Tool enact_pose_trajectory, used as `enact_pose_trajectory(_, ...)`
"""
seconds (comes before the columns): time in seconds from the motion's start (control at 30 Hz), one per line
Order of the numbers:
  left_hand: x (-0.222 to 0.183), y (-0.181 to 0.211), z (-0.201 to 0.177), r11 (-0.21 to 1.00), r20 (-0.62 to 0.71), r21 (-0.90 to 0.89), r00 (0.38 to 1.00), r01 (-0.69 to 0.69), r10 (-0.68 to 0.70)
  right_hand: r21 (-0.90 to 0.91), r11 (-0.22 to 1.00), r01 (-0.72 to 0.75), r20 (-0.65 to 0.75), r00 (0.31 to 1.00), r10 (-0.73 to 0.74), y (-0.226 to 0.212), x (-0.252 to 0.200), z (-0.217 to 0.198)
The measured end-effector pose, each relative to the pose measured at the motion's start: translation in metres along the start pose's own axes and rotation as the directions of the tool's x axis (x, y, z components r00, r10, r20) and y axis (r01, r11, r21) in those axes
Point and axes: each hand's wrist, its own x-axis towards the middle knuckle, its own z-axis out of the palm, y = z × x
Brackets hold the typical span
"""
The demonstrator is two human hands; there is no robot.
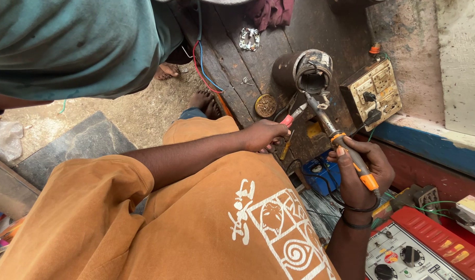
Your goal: Soldering wires and repairing a motorcycle starter motor on a workbench.
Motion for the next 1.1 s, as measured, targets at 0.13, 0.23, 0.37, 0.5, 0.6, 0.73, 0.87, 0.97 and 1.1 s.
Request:
enact_pose_trajectory(0.13,0.0030,-0.0039,-0.0025,0.999,-0.011,0.032,1.000,-0.010,0.011,0.015,1.000,-0.015,-0.007,1.000,0.016,0.0006,-0.0009,0.0003)
enact_pose_trajectory(0.23,0.0017,-0.0021,-0.0011,1.000,-0.013,0.002,1.000,-0.002,0.002,-0.004,1.000,-0.008,-0.003,1.000,0.008,0.0014,-0.0013,0.0005)
enact_pose_trajectory(0.37,0.0006,-0.0024,-0.0012,1.000,-0.012,0.020,1.000,-0.016,0.016,0.029,0.999,-0.024,-0.008,1.000,0.024,0.0010,-0.0017,0.0015)
enact_pose_trajectory(0.5,0.0011,-0.0021,-0.0005,1.000,-0.013,0.008,1.000,-0.010,0.010,0.017,1.000,-0.003,0.002,1.000,0.003,0.0029,-0.0018,0.0008)
enact_pose_trajectory(0.6,0.0014,-0.0031,-0.0029,0.999,0.023,0.025,0.999,-0.025,0.025,0.035,0.999,-0.007,-0.005,1.000,0.007,0.0023,-0.0011,0.0018)
enact_pose_trajectory(0.73,-0.0004,-0.0019,0.0005,1.000,0.010,-0.001,1.000,-0.004,0.004,0.014,1.000,0.018,0.016,1.000,-0.018,0.0056,-0.0019,0.0012)
enact_pose_trajectory(0.87,-0.0001,-0.0015,0.0010,1.000,-0.002,0.000,1.000,-0.006,0.006,0.004,1.000,0.013,0.015,1.000,-0.013,0.0037,-0.0010,0.0007)
enact_pose_trajectory(0.97,0.0011,-0.0035,0.0000,1.000,0.012,-0.014,1.000,-0.014,0.014,-0.003,1.000,0.017,0.020,1.000,-0.017,0.0039,0.0002,0.0003)
enact_pose_trajectory(1.1,0.0024,-0.0032,0.0005,1.000,0.001,0.001,1.000,-0.008,0.008,-0.008,1.000,0.021,0.020,1.000,-0.020,0.0042,0.0004,-0.0007)
